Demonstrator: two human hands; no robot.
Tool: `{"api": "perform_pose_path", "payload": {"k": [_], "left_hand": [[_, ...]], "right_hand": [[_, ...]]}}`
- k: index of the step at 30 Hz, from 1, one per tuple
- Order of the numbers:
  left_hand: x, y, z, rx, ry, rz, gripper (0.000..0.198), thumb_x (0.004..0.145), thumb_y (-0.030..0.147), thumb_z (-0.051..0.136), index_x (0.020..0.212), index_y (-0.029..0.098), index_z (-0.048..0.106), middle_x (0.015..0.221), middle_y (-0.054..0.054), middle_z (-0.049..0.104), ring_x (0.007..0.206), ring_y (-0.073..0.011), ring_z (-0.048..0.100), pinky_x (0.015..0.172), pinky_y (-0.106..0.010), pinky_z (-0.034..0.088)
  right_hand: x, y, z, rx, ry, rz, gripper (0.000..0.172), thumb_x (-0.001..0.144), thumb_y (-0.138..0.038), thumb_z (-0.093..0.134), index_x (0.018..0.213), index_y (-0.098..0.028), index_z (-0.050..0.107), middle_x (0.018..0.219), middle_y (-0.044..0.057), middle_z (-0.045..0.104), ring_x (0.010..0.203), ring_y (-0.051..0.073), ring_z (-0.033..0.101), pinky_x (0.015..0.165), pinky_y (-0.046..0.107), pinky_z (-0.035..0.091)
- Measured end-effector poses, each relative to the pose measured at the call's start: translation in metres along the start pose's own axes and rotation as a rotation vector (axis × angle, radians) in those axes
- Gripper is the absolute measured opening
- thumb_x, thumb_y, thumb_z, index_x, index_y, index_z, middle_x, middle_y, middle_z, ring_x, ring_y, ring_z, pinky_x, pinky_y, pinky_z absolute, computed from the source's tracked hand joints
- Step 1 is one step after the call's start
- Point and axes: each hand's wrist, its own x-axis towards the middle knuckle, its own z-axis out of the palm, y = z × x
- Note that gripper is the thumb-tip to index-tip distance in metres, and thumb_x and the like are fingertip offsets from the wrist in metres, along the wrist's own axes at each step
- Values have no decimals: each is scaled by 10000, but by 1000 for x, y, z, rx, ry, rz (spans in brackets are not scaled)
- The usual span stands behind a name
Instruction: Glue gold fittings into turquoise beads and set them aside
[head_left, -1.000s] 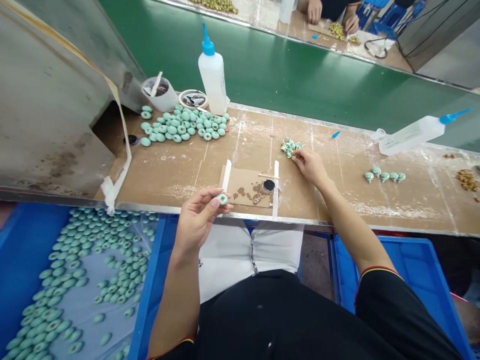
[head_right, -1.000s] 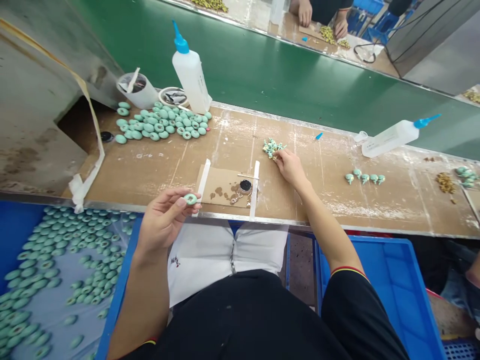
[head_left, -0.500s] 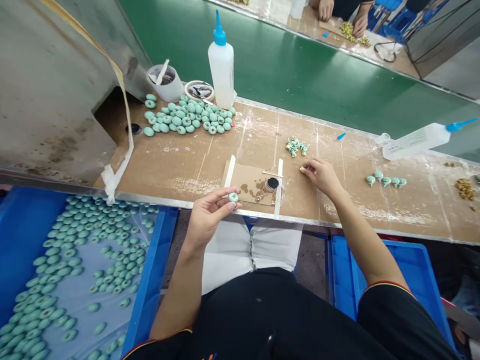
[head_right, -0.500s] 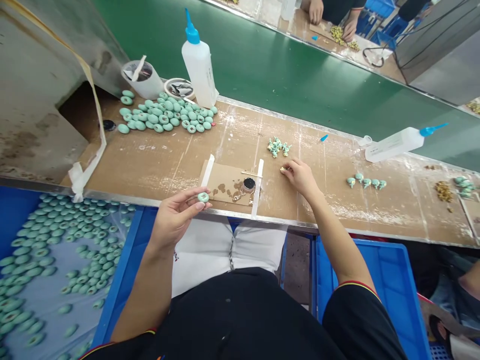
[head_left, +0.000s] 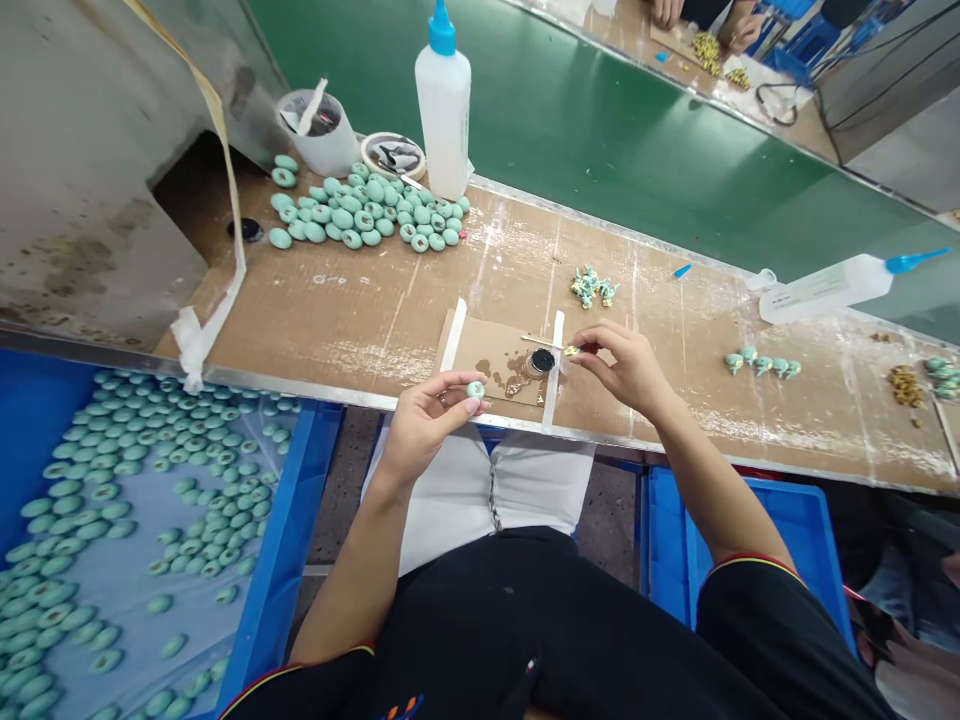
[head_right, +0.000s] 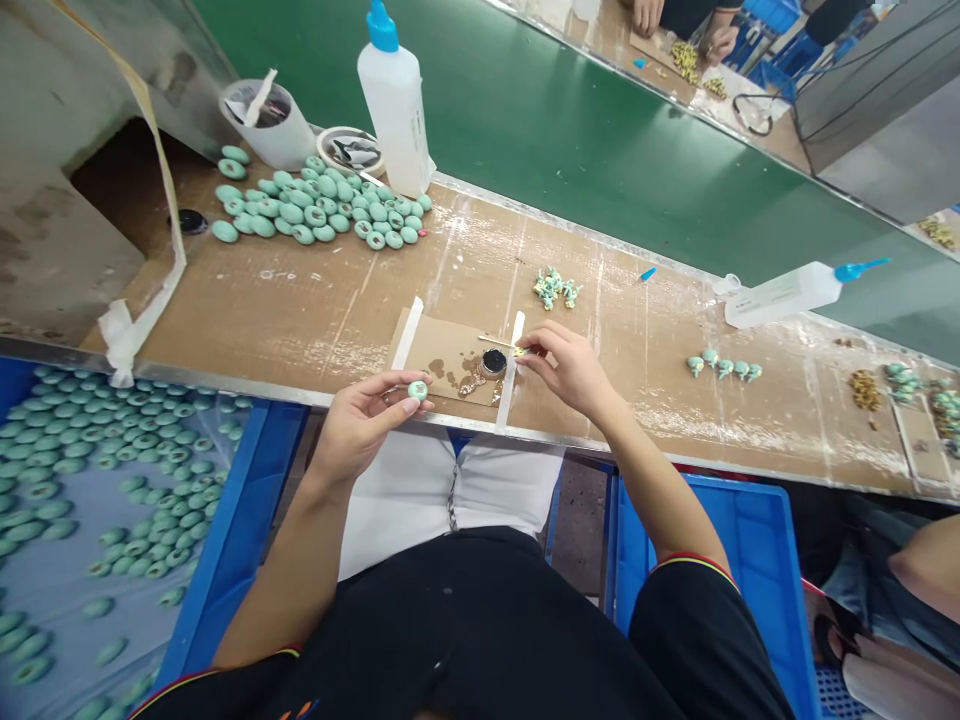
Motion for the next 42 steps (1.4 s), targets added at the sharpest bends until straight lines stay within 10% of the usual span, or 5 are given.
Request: {"api": "perform_pose_path", "payload": {"k": [42], "left_hand": [[4,-18,-2,33,14,40,381,684,468,937,942,197,870,815,-55,755,737,-170,685,696,-291,583]], "right_hand": [[16,-24,12,-137,-144,-57,137,1022,-249,609,971,-262,736,1027,86,725,946,253,686,836,397,576]]}}
